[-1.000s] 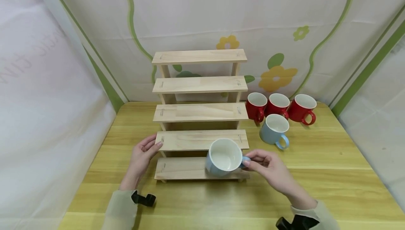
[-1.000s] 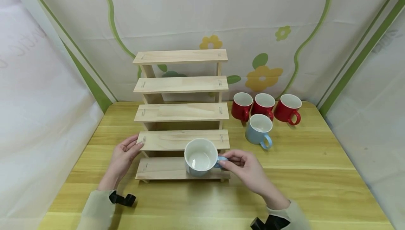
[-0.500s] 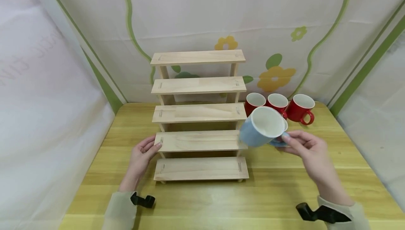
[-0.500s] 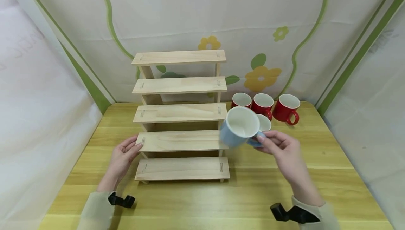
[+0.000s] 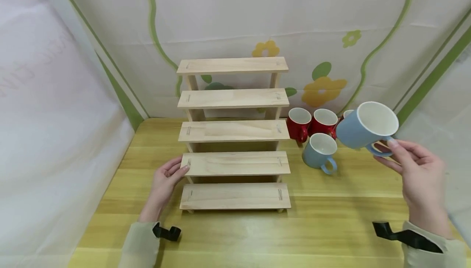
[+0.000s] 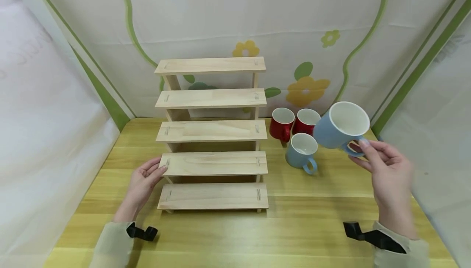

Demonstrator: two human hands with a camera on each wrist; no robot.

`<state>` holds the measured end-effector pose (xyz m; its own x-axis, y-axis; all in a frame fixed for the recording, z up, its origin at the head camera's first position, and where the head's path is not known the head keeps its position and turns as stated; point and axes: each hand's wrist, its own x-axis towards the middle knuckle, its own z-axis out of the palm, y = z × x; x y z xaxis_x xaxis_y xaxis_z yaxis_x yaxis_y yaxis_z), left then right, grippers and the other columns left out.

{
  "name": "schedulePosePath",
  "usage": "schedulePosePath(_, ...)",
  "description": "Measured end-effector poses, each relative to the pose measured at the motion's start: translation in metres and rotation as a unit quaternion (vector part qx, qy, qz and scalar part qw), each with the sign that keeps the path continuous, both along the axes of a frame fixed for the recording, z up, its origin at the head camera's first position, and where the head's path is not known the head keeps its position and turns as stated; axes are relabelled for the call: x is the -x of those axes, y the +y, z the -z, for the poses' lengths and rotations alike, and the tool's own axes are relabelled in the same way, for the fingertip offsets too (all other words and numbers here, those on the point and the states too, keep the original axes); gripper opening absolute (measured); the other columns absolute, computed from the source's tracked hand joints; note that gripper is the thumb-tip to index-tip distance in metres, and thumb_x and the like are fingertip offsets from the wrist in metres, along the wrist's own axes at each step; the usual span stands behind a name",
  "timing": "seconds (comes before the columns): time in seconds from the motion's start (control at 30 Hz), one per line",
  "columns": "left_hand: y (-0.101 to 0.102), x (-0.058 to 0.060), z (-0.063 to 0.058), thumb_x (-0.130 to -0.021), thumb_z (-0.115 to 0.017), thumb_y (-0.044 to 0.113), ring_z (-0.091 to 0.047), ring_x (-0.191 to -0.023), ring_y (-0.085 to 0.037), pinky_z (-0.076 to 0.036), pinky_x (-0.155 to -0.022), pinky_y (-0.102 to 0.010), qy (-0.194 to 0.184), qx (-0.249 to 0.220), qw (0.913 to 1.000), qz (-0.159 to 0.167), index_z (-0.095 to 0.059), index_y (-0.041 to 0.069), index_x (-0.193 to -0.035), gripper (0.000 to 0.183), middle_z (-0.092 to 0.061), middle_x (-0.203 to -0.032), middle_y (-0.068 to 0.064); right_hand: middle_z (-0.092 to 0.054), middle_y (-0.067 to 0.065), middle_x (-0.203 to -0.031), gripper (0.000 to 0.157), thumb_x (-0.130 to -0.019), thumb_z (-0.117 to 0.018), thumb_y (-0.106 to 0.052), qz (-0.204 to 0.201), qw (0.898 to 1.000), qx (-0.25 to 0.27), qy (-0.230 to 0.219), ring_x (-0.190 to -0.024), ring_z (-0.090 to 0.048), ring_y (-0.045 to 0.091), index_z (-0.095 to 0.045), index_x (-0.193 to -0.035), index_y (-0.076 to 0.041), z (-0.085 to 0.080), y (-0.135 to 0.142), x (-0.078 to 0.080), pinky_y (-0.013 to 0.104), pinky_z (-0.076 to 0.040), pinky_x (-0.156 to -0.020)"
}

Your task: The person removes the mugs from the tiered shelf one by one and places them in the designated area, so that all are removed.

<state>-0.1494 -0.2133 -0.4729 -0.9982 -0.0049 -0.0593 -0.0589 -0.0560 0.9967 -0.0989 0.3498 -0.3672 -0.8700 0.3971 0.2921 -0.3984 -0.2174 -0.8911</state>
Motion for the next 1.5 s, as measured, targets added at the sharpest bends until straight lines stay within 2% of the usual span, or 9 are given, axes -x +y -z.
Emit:
schedulePosePath(0.1,0.001,0.000,0.000,-0.097,-0.072,0.007,-0.067,-0.108,-0.013,-0.054,-0.093,-0.026,0.003,0.000,1.0000,0.001,-0.050,-0.008,-0.143,0.053,-0.065,-0.129,-0.017,-0.074,0.018,-0.103,0.026,-0.091,-0.073,0.004,0.036,0.999,0.005,-0.033,-0.088,-0.075,0.024,-0.065,-0.110,0.020,0.005,0.012,0.002,0.036,-0.059,-0.068)
schedulePosePath(0.2,0.001,0.001,0.000,-0.097,-0.071,0.007,-0.067,-0.109,-0.013,-0.054,-0.093,-0.026,0.007,-0.001,1.0000,0.003,-0.050,-0.008,-0.143,0.053,-0.067,-0.128,-0.014,-0.075,0.015,-0.102,0.025,-0.089,-0.075,0.002,0.050,0.997,0.012,-0.061,-0.087,-0.075,0.023,-0.067,-0.108,0.017,0.014,0.021,0.005,0.035,-0.059,-0.068)
schedulePosePath(0.47,0.004,0.002,0.000,-0.097,-0.071,0.007,-0.067,-0.110,-0.012,-0.054,-0.093,-0.027,0.007,-0.006,1.0000,0.003,-0.051,-0.008,-0.142,0.052,-0.068,-0.127,-0.011,-0.076,0.013,-0.098,0.010,-0.092,-0.071,0.005,0.018,0.994,0.051,-0.096,-0.084,-0.075,0.022,-0.070,-0.099,0.012,0.055,0.041,0.016,0.035,-0.060,-0.068)
schedulePosePath(0.7,0.006,0.003,0.000,-0.097,-0.071,0.007,-0.067,-0.109,-0.012,-0.054,-0.093,-0.026,0.013,-0.007,0.9999,0.007,-0.051,-0.009,-0.142,0.052,-0.068,-0.126,-0.011,-0.077,0.006,-0.096,0.012,-0.092,-0.076,-0.004,0.022,0.986,0.028,-0.162,-0.084,-0.075,0.017,-0.074,-0.100,0.005,0.090,0.047,0.023,0.033,-0.059,-0.069)
schedulePosePath(0.87,0.006,0.004,0.001,-0.097,-0.071,0.006,-0.067,-0.109,-0.013,-0.054,-0.093,-0.026,0.018,-0.006,0.9998,0.006,-0.051,-0.009,-0.142,0.051,-0.070,-0.123,-0.008,-0.077,0.008,-0.093,0.012,-0.091,-0.077,-0.003,0.026,0.984,0.035,-0.174,-0.083,-0.075,0.018,-0.075,-0.098,0.007,0.108,0.044,0.025,0.034,-0.059,-0.071)
schedulePosePath(1.2,0.008,0.004,0.001,-0.097,-0.071,0.006,-0.067,-0.109,-0.012,-0.055,-0.093,-0.026,0.018,-0.008,0.9998,0.006,-0.051,-0.009,-0.142,0.051,-0.068,-0.126,-0.011,-0.077,0.008,-0.093,0.018,-0.091,-0.078,-0.007,0.032,0.981,0.022,-0.188,-0.083,-0.075,0.017,-0.074,-0.101,0.008,0.120,0.034,0.023,0.034,-0.059,-0.072)
schedulePosePath(1.4,0.005,0.003,0.001,-0.098,-0.070,0.007,-0.066,-0.109,-0.011,-0.054,-0.093,-0.026,0.011,-0.003,0.9999,0.009,-0.050,-0.009,-0.143,0.052,-0.068,-0.125,-0.009,-0.077,0.007,-0.095,0.015,-0.095,-0.073,-0.007,0.016,0.980,0.050,-0.193,-0.087,-0.075,0.018,-0.075,-0.105,0.004,0.127,0.026,0.017,0.032,-0.059,-0.074)
schedulePosePath(1.5,0.003,0.002,0.000,-0.098,-0.071,0.008,-0.067,-0.109,-0.012,-0.054,-0.093,-0.025,0.007,0.003,0.9999,0.009,-0.050,-0.008,-0.143,0.052,-0.068,-0.126,-0.011,-0.077,0.004,-0.096,0.014,-0.095,-0.073,-0.010,0.020,0.979,0.042,-0.196,-0.088,-0.074,0.015,-0.075,-0.106,-0.001,0.128,0.023,0.017,0.030,-0.059,-0.074)
